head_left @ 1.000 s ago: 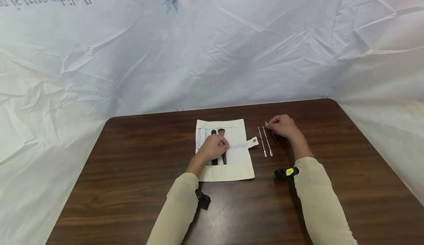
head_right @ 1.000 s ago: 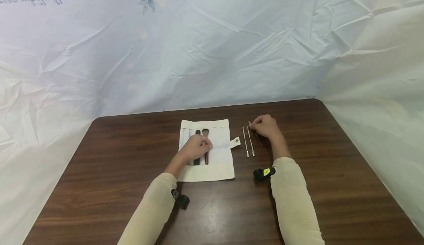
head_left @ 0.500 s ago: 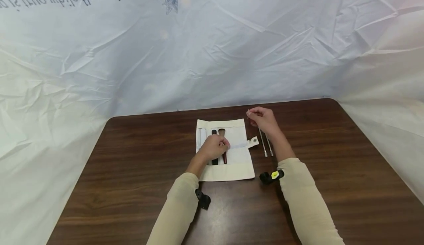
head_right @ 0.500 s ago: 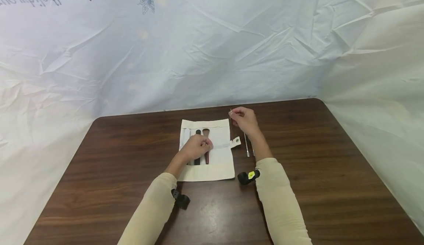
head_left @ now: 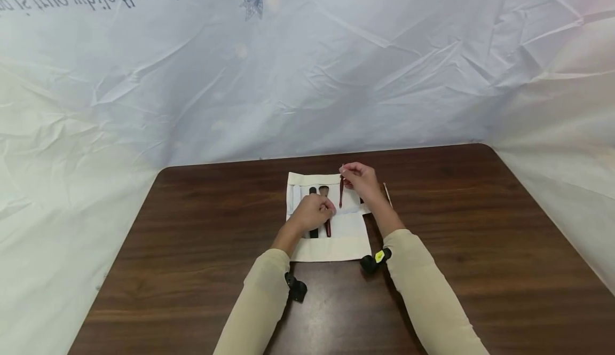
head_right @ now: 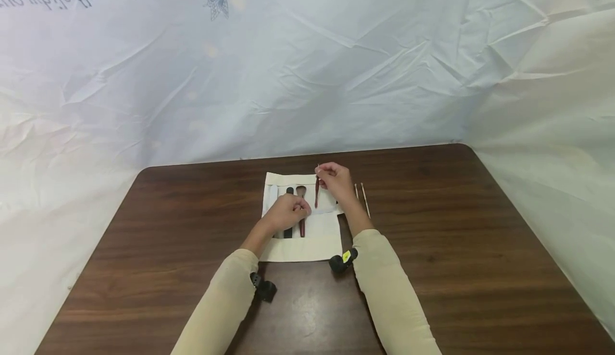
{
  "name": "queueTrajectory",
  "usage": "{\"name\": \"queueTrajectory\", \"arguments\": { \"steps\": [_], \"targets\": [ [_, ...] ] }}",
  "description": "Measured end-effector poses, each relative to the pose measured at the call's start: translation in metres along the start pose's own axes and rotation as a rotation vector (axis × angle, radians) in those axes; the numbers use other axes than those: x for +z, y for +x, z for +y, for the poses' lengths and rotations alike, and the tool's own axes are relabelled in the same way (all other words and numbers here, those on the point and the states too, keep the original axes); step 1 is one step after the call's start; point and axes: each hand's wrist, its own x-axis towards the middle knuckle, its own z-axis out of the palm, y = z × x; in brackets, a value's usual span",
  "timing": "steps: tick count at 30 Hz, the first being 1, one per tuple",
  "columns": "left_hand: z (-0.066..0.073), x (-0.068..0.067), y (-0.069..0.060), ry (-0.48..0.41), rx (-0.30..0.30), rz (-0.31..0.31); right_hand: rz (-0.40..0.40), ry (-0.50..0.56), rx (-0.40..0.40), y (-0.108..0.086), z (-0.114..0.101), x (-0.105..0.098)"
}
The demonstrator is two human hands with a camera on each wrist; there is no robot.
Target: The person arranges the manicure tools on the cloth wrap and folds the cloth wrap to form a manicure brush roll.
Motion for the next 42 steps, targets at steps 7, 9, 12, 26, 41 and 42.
{"name": "queueTrajectory", "arguments": {
  "steps": [7,9,12,26,41,42],
  "targets": [
    [0.000,-0.001,0.000,-0.008,-0.005,-0.004,-0.038,-0.035,0.001,0.001,0.002,0.003],
    [0.000,-0.001,0.000,-0.015,-0.009,-0.004,-0.051,-0.047,-0.005,0.001,0.003,0.004],
    [0.000,-0.001,0.000,-0.025,-0.010,0.000,-0.078,-0.066,-0.005,0.000,0.003,0.004],
    [-0.001,0.003,0.001,-0.040,-0.006,0.019,-0.328,-0.301,0.169,0.000,-0.004,-0.006],
    [0.003,0.005,0.000,-0.074,-0.006,0.021,-0.394,-0.598,0.110,-0.007,-0.009,-0.006],
    [0.003,0.005,0.000,-0.075,-0.004,0.022,-0.389,-0.608,0.101,-0.007,-0.009,-0.007]
  ]
}}
